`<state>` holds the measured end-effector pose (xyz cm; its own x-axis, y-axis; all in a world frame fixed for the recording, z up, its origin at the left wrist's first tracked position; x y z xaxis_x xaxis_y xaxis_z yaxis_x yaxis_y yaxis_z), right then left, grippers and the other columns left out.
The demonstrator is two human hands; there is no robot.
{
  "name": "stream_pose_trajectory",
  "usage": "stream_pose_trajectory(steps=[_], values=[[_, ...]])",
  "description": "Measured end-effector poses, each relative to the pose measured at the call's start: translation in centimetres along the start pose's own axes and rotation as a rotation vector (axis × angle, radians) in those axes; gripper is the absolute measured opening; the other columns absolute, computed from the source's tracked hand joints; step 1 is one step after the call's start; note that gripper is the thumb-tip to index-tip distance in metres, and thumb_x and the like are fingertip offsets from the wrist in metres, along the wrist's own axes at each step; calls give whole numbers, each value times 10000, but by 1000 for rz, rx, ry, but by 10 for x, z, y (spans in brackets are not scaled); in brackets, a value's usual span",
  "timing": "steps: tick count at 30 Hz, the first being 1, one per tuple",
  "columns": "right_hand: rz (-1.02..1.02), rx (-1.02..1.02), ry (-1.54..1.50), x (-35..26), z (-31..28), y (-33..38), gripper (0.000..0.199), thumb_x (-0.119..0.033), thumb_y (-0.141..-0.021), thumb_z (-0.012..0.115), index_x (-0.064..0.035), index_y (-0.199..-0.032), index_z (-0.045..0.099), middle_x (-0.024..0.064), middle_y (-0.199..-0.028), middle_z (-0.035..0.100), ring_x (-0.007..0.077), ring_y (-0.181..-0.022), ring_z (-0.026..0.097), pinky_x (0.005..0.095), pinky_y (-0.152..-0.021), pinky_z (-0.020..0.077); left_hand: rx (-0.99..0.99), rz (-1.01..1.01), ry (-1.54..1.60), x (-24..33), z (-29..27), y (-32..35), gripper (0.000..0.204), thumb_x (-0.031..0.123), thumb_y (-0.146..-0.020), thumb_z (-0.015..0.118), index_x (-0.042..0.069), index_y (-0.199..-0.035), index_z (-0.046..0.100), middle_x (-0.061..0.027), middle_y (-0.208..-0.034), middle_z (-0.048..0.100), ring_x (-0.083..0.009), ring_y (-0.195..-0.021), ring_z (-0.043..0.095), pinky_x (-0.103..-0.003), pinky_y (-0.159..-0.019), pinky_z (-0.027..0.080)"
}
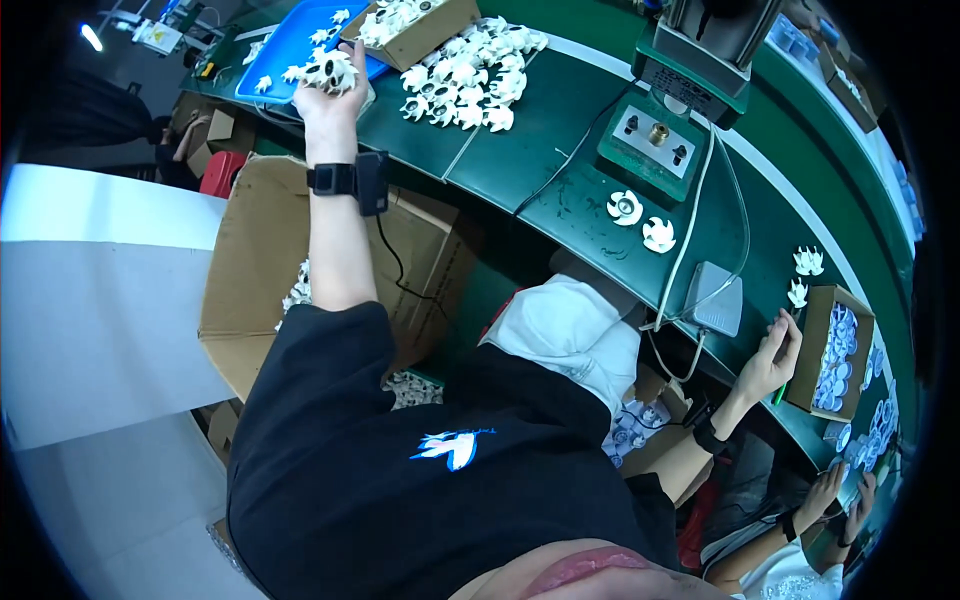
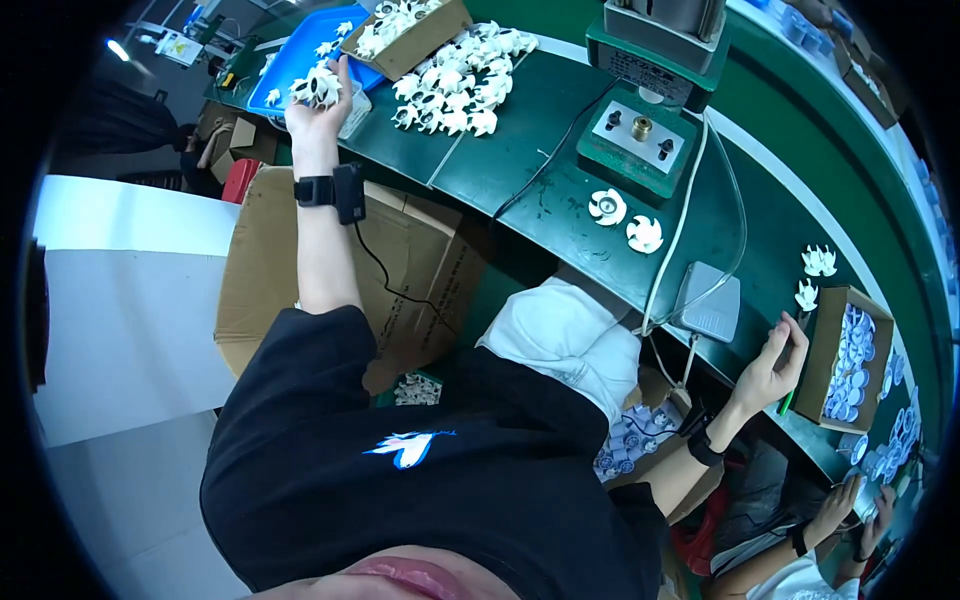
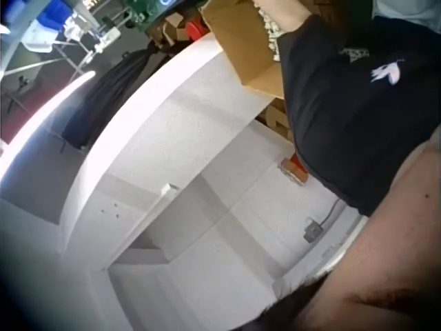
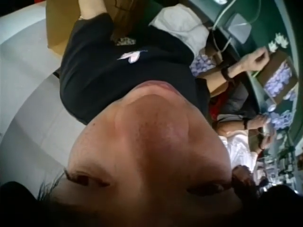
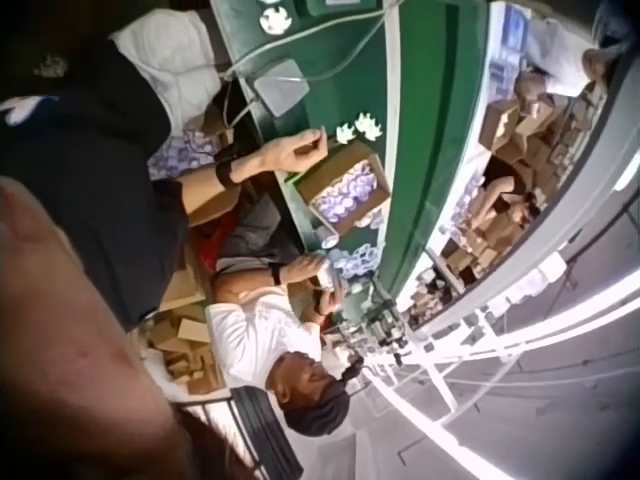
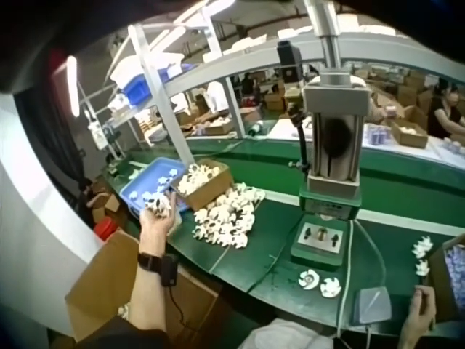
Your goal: Assembling white plastic parts on an assembly line and operating a small manual desktop press.
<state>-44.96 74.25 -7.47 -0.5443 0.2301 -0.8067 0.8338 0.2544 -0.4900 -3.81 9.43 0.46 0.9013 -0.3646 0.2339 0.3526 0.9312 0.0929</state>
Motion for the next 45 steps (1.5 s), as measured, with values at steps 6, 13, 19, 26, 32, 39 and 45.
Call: stream_pose_trajectory(steps=[6,13,19,26,32,39,45], values=[[58,20,-90,-2,1,1,212,-159,-1066,628,26,-1140,700,48,-1071,714,66,-827,563,216,-735,466,83,-48,-55,49,-4,-115,523,368,-1056,409,35,-1448,498,-207,-1384,583,-411,-1213,590,-705,-1075,461],[16,30,-1,-18,-4,7,142,-96,-1037,654,35,-1067,698,50,-1040,707,65,-833,587,199,-708,454,209,80,-753,-23,49,-115,624,399,-1043,422,40,-1551,359,-174,-1633,297,-427,-1405,410,-760,-1154,275],[29,22,-9,-28,-4,8,135,-77,-1044,629,37,-1046,701,44,-992,695,73,-825,586,213,-738,466,-15,74,-828,-27,96,-88,533,331,-1022,498,3,-1440,463,-204,-1607,278,-402,-1446,369,-688,-1189,272],[-4,90,3,-45,-1,6,61,-54,-946,729,6,-956,725,29,-876,674,63,-710,584,206,-606,442,-541,49,-737,-43,117,27,266,215,-1036,520,29,-1098,699,-118,-1167,689,-234,-1071,605,-426,-986,452],[24,165,0,-56,-15,-6,88,-65,-907,750,-20,-982,740,56,-891,698,107,-735,636,240,-614,471,-646,-91,-1317,-262,38,224,122,62,-994,604,13,-1100,640,-89,-1042,638,-177,-948,601,-314,-827,501],[-135,-75,694,-74,13,-92,534,-346,-918,707,-70,-1363,602,246,-1399,559,399,-1215,593,484,-927,558,-1305,-53,-1285,-351,110,305,164,-37,-921,628,-17,-1084,643,-120,-1027,641,-184,-888,615,-305,-790,503],[-144,-86,1201,13,73,-107,574,-460,-921,696,-63,-1325,609,276,-1297,570,427,-1299,519,459,-859,584,-1440,363,-1190,-353,45,325,116,-31,-925,611,-23,-1033,654,-113,-871,625,-231,-809,593,-346,-775,487]])
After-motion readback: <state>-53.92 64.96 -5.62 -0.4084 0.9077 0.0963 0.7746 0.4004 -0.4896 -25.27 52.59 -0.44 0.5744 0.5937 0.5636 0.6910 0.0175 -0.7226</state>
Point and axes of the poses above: each hand's wrist, its own y-axis away from the middle knuckle, its own z-axis out of the palm, x = y × z, the point moved 9 cm from there along -y, towards the middle knuckle
